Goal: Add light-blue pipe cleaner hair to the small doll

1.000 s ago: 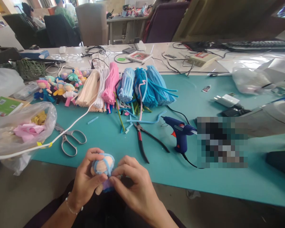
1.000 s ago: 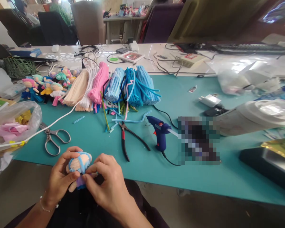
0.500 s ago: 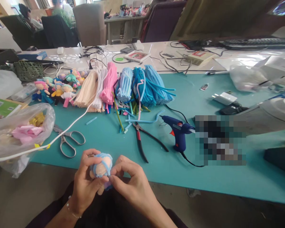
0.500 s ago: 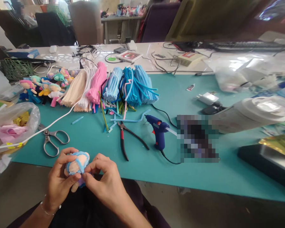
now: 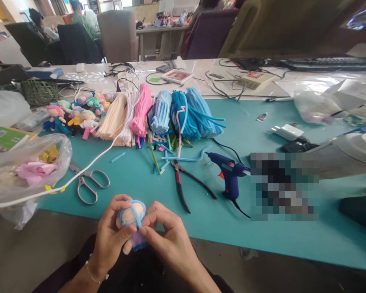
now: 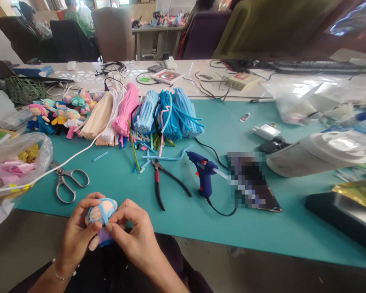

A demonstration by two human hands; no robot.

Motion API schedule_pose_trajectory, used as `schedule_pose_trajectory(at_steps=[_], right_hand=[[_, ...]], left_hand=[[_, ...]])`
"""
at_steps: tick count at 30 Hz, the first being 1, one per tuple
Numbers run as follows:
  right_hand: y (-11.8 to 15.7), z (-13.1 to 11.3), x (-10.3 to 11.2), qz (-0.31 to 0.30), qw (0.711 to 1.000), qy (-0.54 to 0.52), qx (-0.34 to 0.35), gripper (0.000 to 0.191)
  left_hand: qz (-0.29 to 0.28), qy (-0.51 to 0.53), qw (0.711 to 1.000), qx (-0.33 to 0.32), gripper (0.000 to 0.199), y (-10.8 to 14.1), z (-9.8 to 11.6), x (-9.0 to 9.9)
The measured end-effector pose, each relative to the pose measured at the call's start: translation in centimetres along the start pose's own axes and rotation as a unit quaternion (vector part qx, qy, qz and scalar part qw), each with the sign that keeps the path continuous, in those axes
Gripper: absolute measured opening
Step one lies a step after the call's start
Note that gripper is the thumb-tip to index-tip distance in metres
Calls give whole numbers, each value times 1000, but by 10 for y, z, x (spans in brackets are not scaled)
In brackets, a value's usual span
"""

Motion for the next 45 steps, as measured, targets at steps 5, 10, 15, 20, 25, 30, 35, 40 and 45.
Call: schedule_pose_trajectory(at_steps=[5,10,15,20,25,30,35,40,45], right_hand=[[1,-7,10,17,998,55,40,16],[2,-18,12,70,989,98,83,16],[3,-22,8,89,982,125,113,15],[5,-22,3,90,978,151,113,22],[6,-26,2,99,969,190,126,12],[7,-33,2,101,953,238,158,16],[8,-37,6,89,955,238,154,20],[8,-39,7,79,952,250,157,20],[9,-42,5,89,942,276,169,21]], left_hand=[[-22,-124,986,-111,26,-6,15,4],[-68,-200,961,-181,22,-6,24,1],[-98,-223,946,-212,24,-3,27,-2],[-102,-225,942,-227,26,-3,30,-4],[-86,-229,942,-231,35,-4,32,-4],[-76,-246,931,-259,38,-5,35,-3],[-88,-267,920,-274,43,-4,37,0],[-103,-278,913,-280,44,-4,40,0],[-107,-277,911,-287,43,-4,42,-1]])
Point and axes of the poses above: each hand's wrist, its own y-axis away from the middle knuckle, its own x-axis out of the back of the hand, z = x × y, the point moved 4 cm from there along -y, towards the middle knuckle, and after that the axes turned 3 degrees about y, right-handed, at the moved point
